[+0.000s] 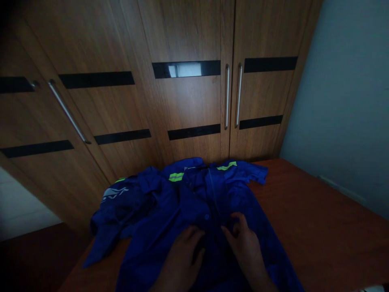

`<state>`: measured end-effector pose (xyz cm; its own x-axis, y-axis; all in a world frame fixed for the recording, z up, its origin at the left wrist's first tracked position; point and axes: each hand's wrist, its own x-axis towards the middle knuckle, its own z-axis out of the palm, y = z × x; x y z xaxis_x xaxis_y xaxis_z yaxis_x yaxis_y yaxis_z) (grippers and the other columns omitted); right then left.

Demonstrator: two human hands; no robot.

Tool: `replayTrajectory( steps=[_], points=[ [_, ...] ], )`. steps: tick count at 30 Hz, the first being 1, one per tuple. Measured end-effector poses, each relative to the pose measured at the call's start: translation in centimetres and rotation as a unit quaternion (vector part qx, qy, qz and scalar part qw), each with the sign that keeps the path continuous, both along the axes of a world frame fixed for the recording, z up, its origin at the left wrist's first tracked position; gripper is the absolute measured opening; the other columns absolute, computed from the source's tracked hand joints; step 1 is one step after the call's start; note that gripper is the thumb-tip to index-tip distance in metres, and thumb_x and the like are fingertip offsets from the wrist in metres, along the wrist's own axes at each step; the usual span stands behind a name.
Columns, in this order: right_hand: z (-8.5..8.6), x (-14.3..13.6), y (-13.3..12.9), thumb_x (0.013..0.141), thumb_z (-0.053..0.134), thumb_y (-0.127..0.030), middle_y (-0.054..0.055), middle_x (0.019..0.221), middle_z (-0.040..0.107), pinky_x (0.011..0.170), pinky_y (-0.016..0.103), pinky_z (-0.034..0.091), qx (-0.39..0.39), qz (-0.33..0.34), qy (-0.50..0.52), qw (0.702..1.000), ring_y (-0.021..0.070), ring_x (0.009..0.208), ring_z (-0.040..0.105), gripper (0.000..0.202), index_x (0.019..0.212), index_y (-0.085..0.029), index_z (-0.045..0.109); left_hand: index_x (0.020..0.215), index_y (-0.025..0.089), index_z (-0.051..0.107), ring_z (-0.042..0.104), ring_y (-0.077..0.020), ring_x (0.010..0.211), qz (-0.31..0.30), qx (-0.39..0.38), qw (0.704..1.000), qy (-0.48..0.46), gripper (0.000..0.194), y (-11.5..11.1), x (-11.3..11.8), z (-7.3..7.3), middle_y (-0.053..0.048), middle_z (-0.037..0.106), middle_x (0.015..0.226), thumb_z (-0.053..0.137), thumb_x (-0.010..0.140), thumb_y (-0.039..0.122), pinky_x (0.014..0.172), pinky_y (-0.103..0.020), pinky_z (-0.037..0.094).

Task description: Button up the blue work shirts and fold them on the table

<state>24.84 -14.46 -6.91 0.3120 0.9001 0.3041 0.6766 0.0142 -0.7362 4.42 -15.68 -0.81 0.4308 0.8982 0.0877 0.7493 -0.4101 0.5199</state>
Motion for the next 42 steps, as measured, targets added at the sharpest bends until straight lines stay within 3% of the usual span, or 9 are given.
replayTrajectory(
  steps=[4, 8, 15, 21, 27, 32, 34, 38, 42],
  points=[
    [0.5, -0.2, 0.9, 0.083, 0.054, -0.046, 0.0, 0.064, 0.066, 0.053, 0.027, 0.045, -0.022, 0.05, -0.005, 0.999, 0.0171, 0.053, 0.062, 0.03, 0.094, -0.021, 0.066, 0.137, 0.021, 0.045, 0.033, -0.0285, 0.136, 0.002, 0.05, 0.996, 0.074, 0.05, 0.8, -0.5, -2.2, -0.01, 0.037, 0.148, 0.043, 0.087, 0.022, 0.111, -0.048, 0.028],
    [1.4, -1.1, 2.8, 0.086, 0.048, -0.047, 0.004, 0.076, 0.072, 0.061, 0.029, 0.047, -0.022, 0.078, -0.004, 0.997, 0.0196, 0.065, 0.067, 0.034, 0.092, -0.021, 0.07, 0.141, 0.02, 0.039, 0.026, -0.0279, 0.139, -0.01, 0.07, 0.991, 0.11, 0.051, 2.1, -1.6, -2.8, -0.01, 0.03, 0.152, 0.04, 0.09, 0.027, 0.113, -0.049, 0.024],
    [2.4, -2.1, 4.8, 0.085, 0.054, -0.037, 0.003, 0.072, 0.066, 0.064, 0.027, 0.045, -0.052, 0.118, -0.099, 0.987, 0.0179, 0.069, 0.063, 0.021, 0.077, -0.021, 0.065, 0.14, 0.015, 0.04, 0.033, -0.0269, 0.135, 0.018, 0.089, 0.987, 0.131, 0.055, 4.0, -2.2, -2.0, -0.012, 0.037, 0.148, 0.042, 0.085, 0.018, 0.112, -0.044, 0.025],
    [4.1, -2.0, 2.3, 0.079, 0.056, -0.014, 0.012, 0.097, 0.06, 0.079, 0.04, 0.045, 0.086, 0.038, -0.274, 0.957, 0.0278, 0.093, 0.053, 0.015, 0.073, -0.022, 0.067, 0.134, 0.011, 0.046, 0.048, -0.0212, 0.122, 0.042, 0.082, 0.992, 0.092, 0.055, 5.2, -0.4, -1.0, -0.012, 0.052, 0.134, 0.036, 0.081, 0.004, 0.107, -0.031, 0.032],
    [3.8, -2.9, 2.6, 0.08, 0.051, -0.012, 0.009, 0.091, 0.059, 0.078, 0.038, 0.046, 0.113, 0.07, -0.239, 0.962, 0.0249, 0.087, 0.053, 0.021, 0.082, -0.023, 0.069, 0.125, 0.011, 0.052, 0.059, -0.021, 0.108, 0.075, 0.052, 0.994, 0.054, 0.039, 7.3, 2.3, -0.1, -0.013, 0.062, 0.119, 0.038, 0.088, 0.012, 0.094, -0.029, 0.042],
    [2.1, -2.3, 3.7, 0.079, 0.048, -0.012, 0.005, 0.081, 0.065, 0.074, 0.029, 0.045, -0.047, 0.077, -0.128, 0.988, 0.0187, 0.078, 0.06, 0.025, 0.089, -0.02, 0.069, 0.105, 0.018, 0.058, 0.064, -0.0197, 0.094, 0.095, 0.045, 0.993, 0.059, 0.022, 8.9, 3.0, -1.1, -0.008, 0.066, 0.105, 0.053, 0.084, 0.019, 0.081, -0.027, 0.045],
    [2.2, -1.8, 3.9, 0.084, 0.048, -0.025, 0.005, 0.075, 0.067, 0.069, 0.027, 0.043, -0.142, 0.062, -0.1, 0.983, 0.0178, 0.073, 0.063, 0.022, 0.079, -0.021, 0.069, 0.101, 0.018, 0.057, 0.065, -0.0201, 0.087, 0.115, 0.042, 0.991, 0.063, 0.017, 9.3, 3.1, -1.6, -0.008, 0.067, 0.099, 0.054, 0.084, 0.02, 0.076, -0.028, 0.045],
    [3.7, -1.0, 4.6, 0.088, 0.035, -0.059, 0.011, 0.078, 0.071, 0.065, 0.03, 0.042, -0.235, 0.041, -0.09, 0.967, 0.0244, 0.079, 0.067, 0.053, 0.072, -0.022, 0.069, 0.094, 0.019, 0.056, 0.064, -0.0199, 0.085, 0.121, 0.05, 0.99, 0.056, 0.009, 9.6, 3.1, -2.0, -0.007, 0.066, 0.096, 0.053, 0.085, 0.019, 0.074, -0.028, 0.044],
    [4.9, -1.0, 5.6, 0.086, 0.044, -0.046, 0.013, 0.086, 0.071, 0.063, 0.035, 0.043, -0.259, 0.005, -0.152, 0.954, 0.0296, 0.082, 0.067, 0.036, 0.074, -0.023, 0.068, 0.088, 0.02, 0.055, 0.063, -0.0177, 0.084, 0.105, 0.064, 0.992, 0.036, 0.005, 9.5, 2.5, -1.6, -0.005, 0.065, 0.092, 0.05, 0.087, 0.019, 0.074, -0.026, 0.042]
  ],
)
